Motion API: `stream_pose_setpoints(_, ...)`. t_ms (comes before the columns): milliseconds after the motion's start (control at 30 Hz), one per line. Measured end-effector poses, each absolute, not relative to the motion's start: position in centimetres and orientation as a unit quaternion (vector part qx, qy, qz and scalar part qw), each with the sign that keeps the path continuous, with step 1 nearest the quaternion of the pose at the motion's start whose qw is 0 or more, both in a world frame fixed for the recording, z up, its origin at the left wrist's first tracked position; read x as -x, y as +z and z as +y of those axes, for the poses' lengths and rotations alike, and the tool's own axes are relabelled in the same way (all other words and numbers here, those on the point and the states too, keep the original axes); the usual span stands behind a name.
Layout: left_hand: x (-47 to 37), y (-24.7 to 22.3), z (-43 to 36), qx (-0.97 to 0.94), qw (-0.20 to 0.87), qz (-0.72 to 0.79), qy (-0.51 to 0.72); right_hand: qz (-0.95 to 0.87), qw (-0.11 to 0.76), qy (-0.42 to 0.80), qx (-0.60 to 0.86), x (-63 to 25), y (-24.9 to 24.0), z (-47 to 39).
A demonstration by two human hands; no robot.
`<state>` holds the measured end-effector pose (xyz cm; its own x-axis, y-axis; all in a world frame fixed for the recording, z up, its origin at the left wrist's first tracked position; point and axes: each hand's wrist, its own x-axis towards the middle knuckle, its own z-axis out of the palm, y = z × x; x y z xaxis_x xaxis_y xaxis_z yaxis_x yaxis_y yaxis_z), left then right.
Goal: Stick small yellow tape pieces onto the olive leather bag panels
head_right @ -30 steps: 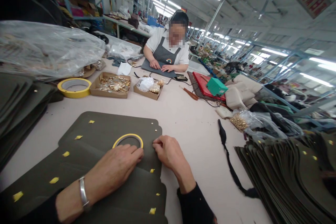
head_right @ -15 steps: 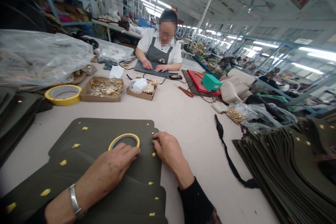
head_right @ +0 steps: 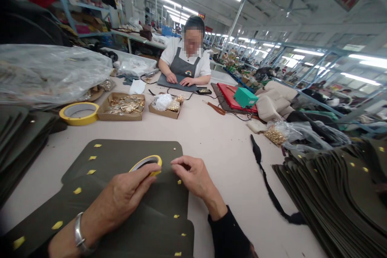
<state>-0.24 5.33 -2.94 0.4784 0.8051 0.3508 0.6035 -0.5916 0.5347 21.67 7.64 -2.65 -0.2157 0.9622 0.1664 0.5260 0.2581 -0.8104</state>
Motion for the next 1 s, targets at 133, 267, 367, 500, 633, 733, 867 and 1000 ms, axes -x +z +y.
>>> stream_pose_setpoints(133, 0.3, -2.7, 5.5, -0.843, 0.134, 0.428, 0.297, -0.776, 0.368, 0.276, 0.431, -20.3, -1.5, 6.3)
stream_pose_setpoints(267, 0.2, -3.1, 5.5, -0.851, 0.112, 0.425, 0.289, -0.808, 0.383, 0.217, 0.391, -19.4, -1.4, 6.2)
stream_pose_setpoints(367, 0.1, -3.2, 5.3, -0.857, 0.11, 0.419, 0.278, -0.825, 0.372, 0.185, 0.383, -19.2, -1.6, 6.2)
stream_pose_setpoints(500, -0.1, -2.7, 5.0, -0.856, 0.107, 0.43, 0.266, -0.84, 0.352, 0.132, 0.391, -18.9, -1.9, 6.0)
stream_pose_setpoints(633, -0.2, -2.2, 4.9, -0.846, 0.128, 0.455, 0.245, -0.839, 0.359, 0.068, 0.404, -18.6, -2.2, 5.7)
stream_pose_setpoints(733, -0.3, -2.2, 5.0, -0.842, 0.134, 0.461, 0.246, -0.823, 0.373, 0.068, 0.422, -18.2, -2.1, 5.4)
stream_pose_setpoints(867, -0.5, -2.1, 4.9, -0.849, 0.092, 0.443, 0.274, -0.731, 0.398, 0.214, 0.512, -17.4, -1.5, 5.1)
stream_pose_setpoints(1000, -0.7, -1.9, 4.3, -0.857, 0.072, 0.399, 0.317, -0.567, 0.41, 0.383, 0.604, -18.3, -1.6, 6.3)
